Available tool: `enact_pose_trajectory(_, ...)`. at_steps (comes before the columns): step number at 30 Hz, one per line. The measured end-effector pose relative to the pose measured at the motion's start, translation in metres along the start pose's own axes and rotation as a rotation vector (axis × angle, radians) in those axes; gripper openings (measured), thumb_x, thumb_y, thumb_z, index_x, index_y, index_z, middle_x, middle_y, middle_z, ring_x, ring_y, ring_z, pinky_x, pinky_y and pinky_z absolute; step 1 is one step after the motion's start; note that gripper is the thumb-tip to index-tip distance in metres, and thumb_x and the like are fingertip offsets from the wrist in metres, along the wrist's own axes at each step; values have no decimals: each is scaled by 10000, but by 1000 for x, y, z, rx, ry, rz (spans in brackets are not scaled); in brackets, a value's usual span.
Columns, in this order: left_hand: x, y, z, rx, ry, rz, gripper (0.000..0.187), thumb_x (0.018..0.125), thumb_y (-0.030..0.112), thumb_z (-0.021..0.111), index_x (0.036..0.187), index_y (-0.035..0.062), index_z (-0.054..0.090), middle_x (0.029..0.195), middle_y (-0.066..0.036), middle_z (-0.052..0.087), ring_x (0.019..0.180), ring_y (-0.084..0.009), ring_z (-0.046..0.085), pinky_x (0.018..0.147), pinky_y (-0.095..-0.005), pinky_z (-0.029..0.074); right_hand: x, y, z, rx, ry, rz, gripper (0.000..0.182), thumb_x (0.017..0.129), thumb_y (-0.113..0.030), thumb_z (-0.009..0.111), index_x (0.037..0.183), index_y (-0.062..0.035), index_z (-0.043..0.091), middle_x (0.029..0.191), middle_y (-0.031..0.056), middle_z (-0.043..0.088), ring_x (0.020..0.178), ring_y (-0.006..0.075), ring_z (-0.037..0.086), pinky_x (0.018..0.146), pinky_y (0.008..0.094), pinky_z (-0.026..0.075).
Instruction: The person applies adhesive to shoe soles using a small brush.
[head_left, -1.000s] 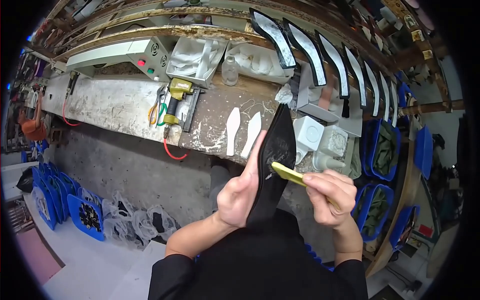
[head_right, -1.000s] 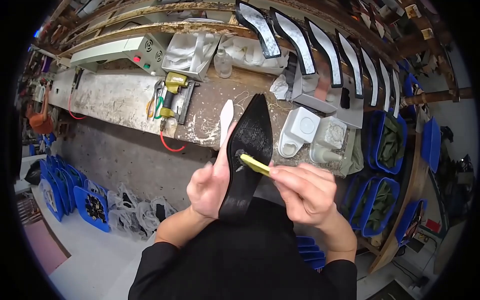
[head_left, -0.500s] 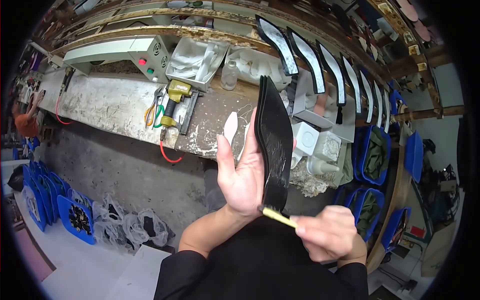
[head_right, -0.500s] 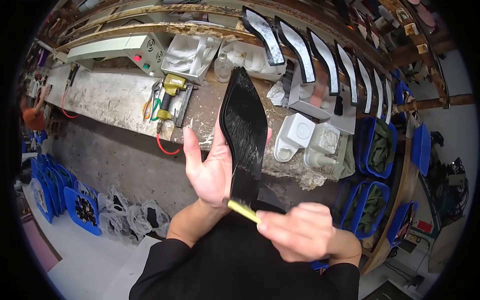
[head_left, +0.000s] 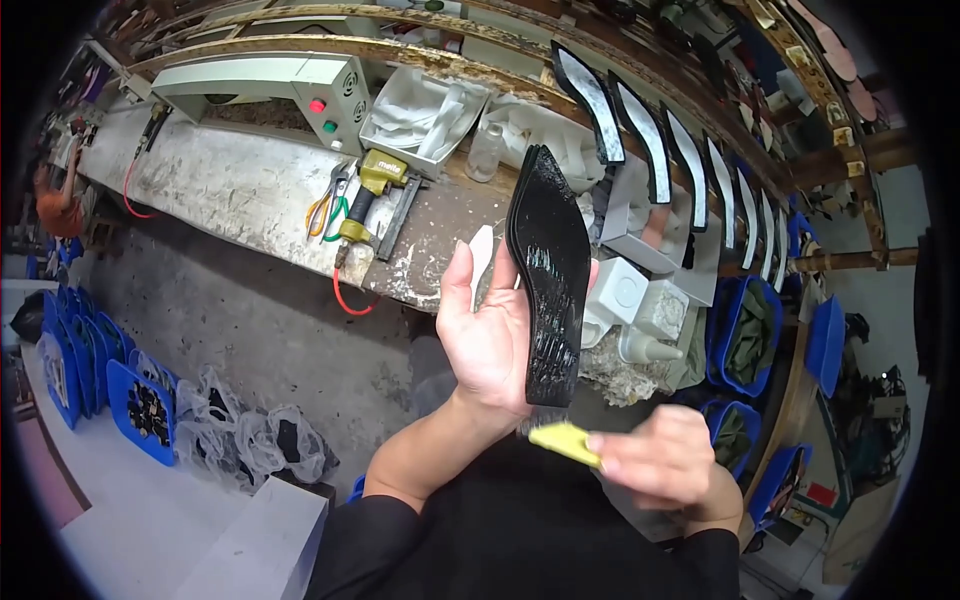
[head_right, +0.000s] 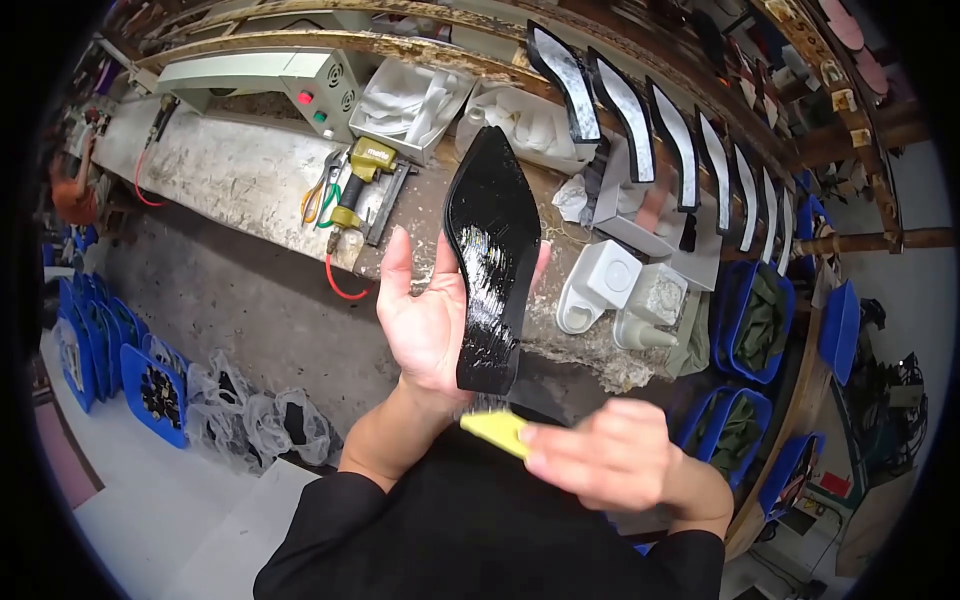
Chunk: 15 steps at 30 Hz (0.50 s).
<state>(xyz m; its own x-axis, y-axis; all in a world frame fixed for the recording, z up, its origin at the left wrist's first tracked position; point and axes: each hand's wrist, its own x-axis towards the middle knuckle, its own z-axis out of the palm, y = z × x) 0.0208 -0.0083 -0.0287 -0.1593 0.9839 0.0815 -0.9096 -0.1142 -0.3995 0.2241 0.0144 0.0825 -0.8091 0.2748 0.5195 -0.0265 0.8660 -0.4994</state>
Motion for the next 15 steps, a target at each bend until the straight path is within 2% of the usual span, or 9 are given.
enact_pose_trajectory(4, -5, 0, 9, 61, 74, -34, 584, 1042, 523, 446, 1409, 112, 638, 1447, -147, 630, 1349, -288, 595, 1243, -511, 351, -9, 3, 2, 24, 77, -2, 114, 940, -68, 713, 1035, -91, 772, 1090, 93, 795, 627, 90, 585, 598, 212, 453)
enact_pose_trajectory(8, -1, 2, 20, 110, 70, -102, 572, 1041, 481, 449, 1446, 106, 599, 1479, -153, 602, 1372, -294, 572, 1256, -533, 315, -10, 14, 0, 6, -171, -25, 96, 927, -96, 759, 1020, -103, 782, 1100, 60, 795, 677, 83, 610, 632, 209, 477)
enact_pose_trajectory(9, 0, 3, 24, 114, 67, -90, 572, 1041, 481, 449, 1446, 106, 599, 1479, -153, 602, 1372, -294, 572, 1256, -533, 315, -9, 15, -5, 10, -166, -47, 109, 914, -91, 772, 1021, -108, 786, 1100, 52, 795, 686, 85, 617, 639, 209, 483)
enact_pose_trajectory(11, -2, -1, 42, 142, 238, -85, 645, 1033, 524, 424, 1510, 100, 524, 1545, -157, 527, 1439, -314, 490, 1282, -548, 237, 1, 12, -12, 26, -135, -39, 123, 901, -87, 786, 1021, -113, 790, 1101, 43, 795, 696, 86, 623, 646, 210, 490)
enact_pose_trajectory(13, -1, -10, 55, 173, 399, -103, 724, 1025, 566, 400, 1573, 95, 449, 1610, -161, 452, 1505, -335, 408, 1308, -562, 159, 29, 28, -15, -21, 29, -90, 121, 900, -75, 779, 1015, -110, 792, 1093, 42, 796, 690, 90, 619, 644, 212, 491)
enact_pose_trajectory(15, 0, -14, 59, 187, 362, -132, 735, 1025, 566, 396, 1590, 97, 415, 1622, -161, 433, 1512, -335, 396, 1307, -557, 158, 23, 23, -22, -10, -25, -67, 104, 913, -95, 772, 1012, -119, 789, 1070, 38, 797, 686, 97, 621, 637, 220, 492)
